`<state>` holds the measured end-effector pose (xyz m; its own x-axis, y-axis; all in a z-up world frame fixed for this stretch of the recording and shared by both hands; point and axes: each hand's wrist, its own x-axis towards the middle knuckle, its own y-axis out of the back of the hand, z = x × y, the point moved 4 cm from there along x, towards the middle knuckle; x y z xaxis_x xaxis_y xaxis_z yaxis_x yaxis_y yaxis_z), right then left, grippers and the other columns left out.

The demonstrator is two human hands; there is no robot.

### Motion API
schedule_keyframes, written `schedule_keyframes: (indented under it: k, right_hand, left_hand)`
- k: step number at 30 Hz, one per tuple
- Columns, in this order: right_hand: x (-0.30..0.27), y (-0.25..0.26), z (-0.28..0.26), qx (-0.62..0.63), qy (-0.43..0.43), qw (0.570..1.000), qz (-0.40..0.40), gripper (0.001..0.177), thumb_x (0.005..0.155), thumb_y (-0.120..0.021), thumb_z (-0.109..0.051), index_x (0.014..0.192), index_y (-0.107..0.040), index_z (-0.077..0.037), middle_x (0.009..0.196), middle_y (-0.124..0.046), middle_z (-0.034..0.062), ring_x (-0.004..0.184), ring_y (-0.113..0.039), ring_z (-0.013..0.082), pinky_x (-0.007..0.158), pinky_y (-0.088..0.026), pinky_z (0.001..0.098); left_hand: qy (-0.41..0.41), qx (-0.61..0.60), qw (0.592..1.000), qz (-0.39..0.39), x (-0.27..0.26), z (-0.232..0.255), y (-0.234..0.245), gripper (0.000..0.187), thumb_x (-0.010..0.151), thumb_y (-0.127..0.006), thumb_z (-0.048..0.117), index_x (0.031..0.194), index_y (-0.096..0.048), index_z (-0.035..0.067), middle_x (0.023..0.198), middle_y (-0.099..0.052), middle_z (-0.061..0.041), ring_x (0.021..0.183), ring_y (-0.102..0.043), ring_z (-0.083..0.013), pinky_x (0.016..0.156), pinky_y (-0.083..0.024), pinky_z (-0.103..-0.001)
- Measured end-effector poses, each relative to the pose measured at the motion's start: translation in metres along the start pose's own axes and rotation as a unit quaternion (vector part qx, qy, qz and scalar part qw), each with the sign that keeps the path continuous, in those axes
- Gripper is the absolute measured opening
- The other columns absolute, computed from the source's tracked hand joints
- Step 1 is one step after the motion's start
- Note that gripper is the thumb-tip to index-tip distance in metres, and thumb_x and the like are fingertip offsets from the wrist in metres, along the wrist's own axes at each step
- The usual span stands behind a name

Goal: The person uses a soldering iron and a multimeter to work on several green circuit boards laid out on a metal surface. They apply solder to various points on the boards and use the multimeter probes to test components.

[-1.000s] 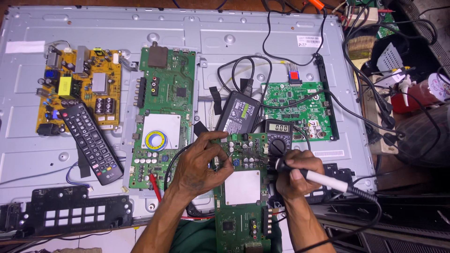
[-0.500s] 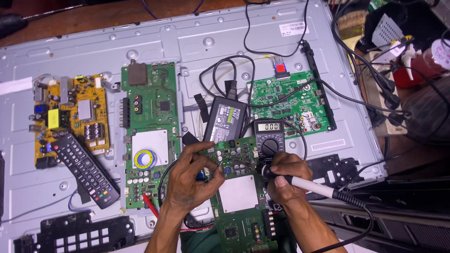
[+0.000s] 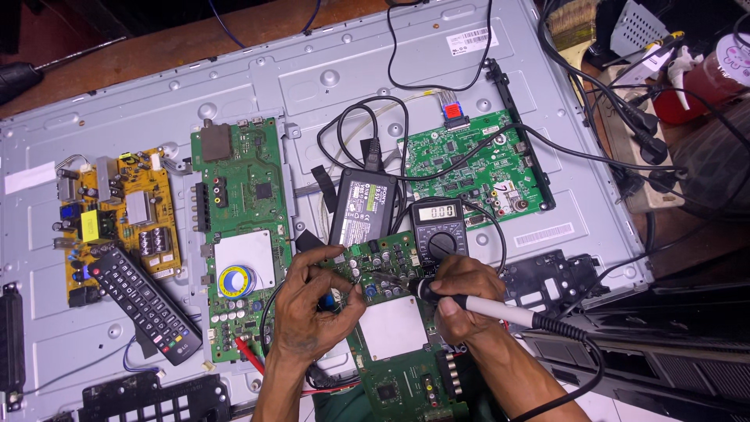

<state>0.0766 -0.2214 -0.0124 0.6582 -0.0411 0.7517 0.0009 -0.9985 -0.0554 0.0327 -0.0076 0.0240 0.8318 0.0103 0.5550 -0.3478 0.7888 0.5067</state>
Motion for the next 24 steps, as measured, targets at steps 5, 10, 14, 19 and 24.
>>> schedule_keyframes:
  k: [5, 10, 14, 19, 24]
  right_hand:
    - [-0.003, 0.000, 0.003, 0.011, -0.006, 1.000, 0.002, 0.023, 0.092, -0.057, -0.027, 0.080, -0.060, -0.007, 0.062, -0.054, 0.0044, 0.047, -0.051, 0.0175, 0.047, -0.043, 0.0302]
    - [-0.007, -0.001, 0.006, 0.029, -0.008, 1.000, 0.009, 0.021, 0.090, -0.058, -0.025, 0.081, -0.060, -0.006, 0.062, -0.053, 0.0056, 0.047, -0.049, 0.0178, 0.047, -0.040, 0.0301]
    - [-0.012, -0.001, 0.012, 0.031, -0.008, 0.999, 0.015, 0.022, 0.089, -0.059, -0.025, 0.081, -0.061, -0.005, 0.064, -0.055, 0.0076, 0.049, -0.050, 0.0185, 0.050, -0.044, 0.0313]
    - [-0.011, -0.002, 0.012, 0.026, -0.010, 1.000, 0.007, 0.024, 0.091, -0.060, -0.027, 0.081, -0.062, -0.005, 0.065, -0.057, 0.0077, 0.050, -0.050, 0.0187, 0.051, -0.045, 0.0312]
    - [-0.012, -0.003, 0.012, 0.019, 0.002, 0.999, 0.037, 0.024, 0.089, -0.059, -0.026, 0.080, -0.061, -0.004, 0.065, -0.057, 0.0081, 0.049, -0.051, 0.0206, 0.048, -0.043, 0.0313]
  left_hand:
    - [0.000, -0.001, 1.000, 0.003, 0.001, -0.001, 0.001, 0.013, 0.077, -0.076, 0.004, 0.074, -0.064, 0.005, 0.088, -0.070, -0.010, 0.108, -0.068, -0.0241, 0.069, -0.055, -0.033]
    - [-0.008, -0.003, 1.000, 0.005, 0.000, -0.001, 0.001, 0.015, 0.078, -0.076, 0.003, 0.073, -0.062, 0.005, 0.078, -0.067, -0.003, 0.113, -0.067, -0.0270, 0.066, -0.055, -0.032]
    - [0.003, -0.008, 1.000, 0.000, 0.001, 0.000, 0.003, 0.016, 0.078, -0.076, 0.004, 0.073, -0.061, 0.006, 0.083, -0.069, -0.006, 0.113, -0.067, -0.0267, 0.063, -0.052, -0.032]
    - [-0.001, -0.013, 1.000, 0.001, 0.001, -0.001, 0.003, 0.016, 0.079, -0.076, 0.004, 0.072, -0.061, 0.005, 0.082, -0.068, -0.006, 0.112, -0.068, -0.0280, 0.062, -0.051, -0.033]
    - [-0.002, -0.011, 1.000, 0.004, 0.000, -0.002, 0.003, 0.017, 0.079, -0.077, 0.005, 0.073, -0.061, 0.006, 0.083, -0.069, -0.005, 0.112, -0.068, -0.0263, 0.061, -0.051, -0.031]
